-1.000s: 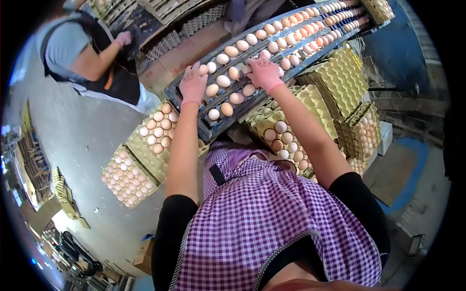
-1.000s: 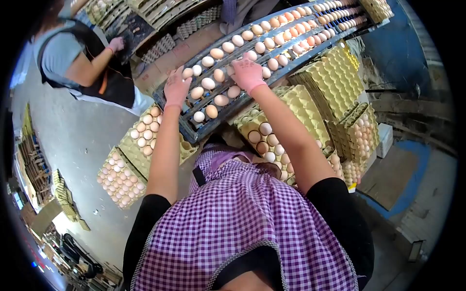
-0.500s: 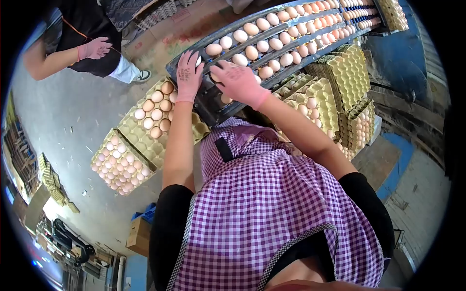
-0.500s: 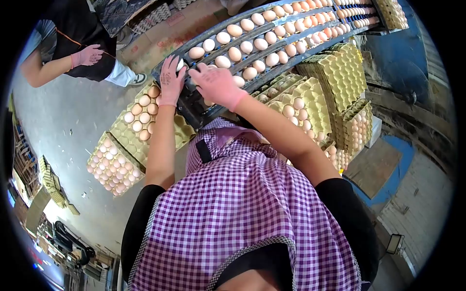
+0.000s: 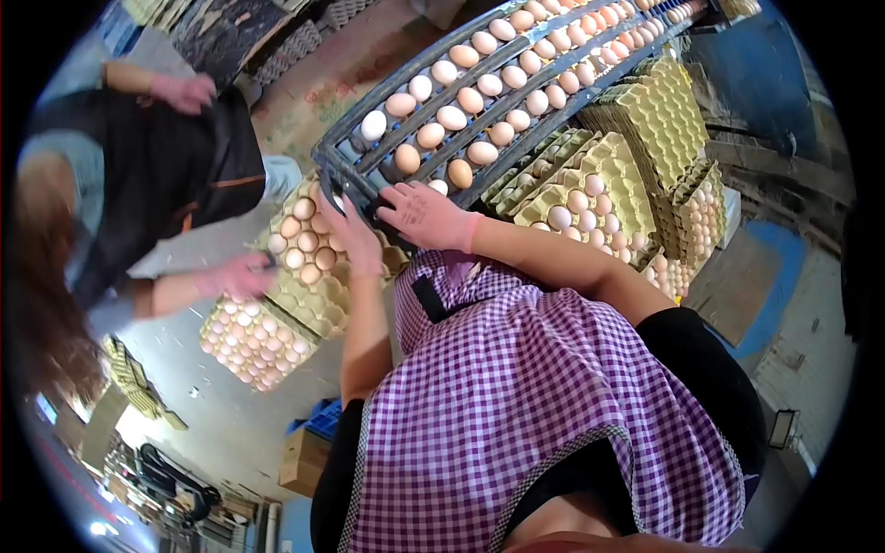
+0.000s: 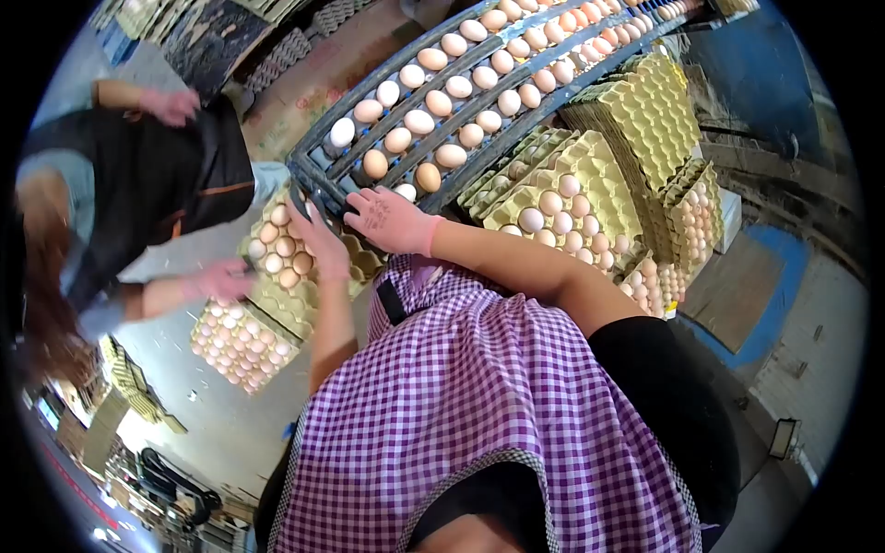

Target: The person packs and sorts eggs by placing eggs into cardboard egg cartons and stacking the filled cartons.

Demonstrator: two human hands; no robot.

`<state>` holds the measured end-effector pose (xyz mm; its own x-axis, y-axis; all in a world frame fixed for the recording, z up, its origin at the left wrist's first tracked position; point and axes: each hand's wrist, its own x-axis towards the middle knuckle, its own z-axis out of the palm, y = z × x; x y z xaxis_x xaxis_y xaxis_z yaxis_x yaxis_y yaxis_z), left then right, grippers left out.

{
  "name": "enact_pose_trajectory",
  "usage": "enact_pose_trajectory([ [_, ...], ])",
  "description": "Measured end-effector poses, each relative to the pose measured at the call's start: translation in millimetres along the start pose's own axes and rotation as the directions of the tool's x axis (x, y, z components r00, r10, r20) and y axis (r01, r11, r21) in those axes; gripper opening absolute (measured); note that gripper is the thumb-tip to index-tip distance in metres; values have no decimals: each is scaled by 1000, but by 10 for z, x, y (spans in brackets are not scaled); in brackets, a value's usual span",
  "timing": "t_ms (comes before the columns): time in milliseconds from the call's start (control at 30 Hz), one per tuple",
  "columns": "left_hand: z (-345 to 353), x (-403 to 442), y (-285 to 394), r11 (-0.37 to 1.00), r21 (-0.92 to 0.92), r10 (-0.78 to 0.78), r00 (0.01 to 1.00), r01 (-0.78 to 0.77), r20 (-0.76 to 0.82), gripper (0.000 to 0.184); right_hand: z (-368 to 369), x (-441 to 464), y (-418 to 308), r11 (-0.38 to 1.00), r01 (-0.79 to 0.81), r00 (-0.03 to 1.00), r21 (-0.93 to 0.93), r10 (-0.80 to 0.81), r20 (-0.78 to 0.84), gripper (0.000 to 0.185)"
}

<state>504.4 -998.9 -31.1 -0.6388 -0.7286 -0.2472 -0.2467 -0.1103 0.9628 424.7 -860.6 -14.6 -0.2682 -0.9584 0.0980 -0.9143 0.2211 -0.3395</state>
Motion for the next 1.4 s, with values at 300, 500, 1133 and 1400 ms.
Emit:
enact_pose_trajectory([
  [300,231,-681,-324,829,538,123,988,-154,93,56,-863,182,2257,759,-591,806,-272,551,-214,38],
  [500,164,-644,-358,826,532,229,973,-187,-14,54,-809,-20,2562,883,-458,875,-105,426,-230,43],
  [1133,2245,986,453,147,696,369,691,-703,621,57,-1591,-2780,1142,-230,418,639,879,762,-104,51],
  [1400,2143,1137,650,911,138,209,724,-389,657,40,-1576,-1606,1482,551,-410,577,727,774,-262,47],
])
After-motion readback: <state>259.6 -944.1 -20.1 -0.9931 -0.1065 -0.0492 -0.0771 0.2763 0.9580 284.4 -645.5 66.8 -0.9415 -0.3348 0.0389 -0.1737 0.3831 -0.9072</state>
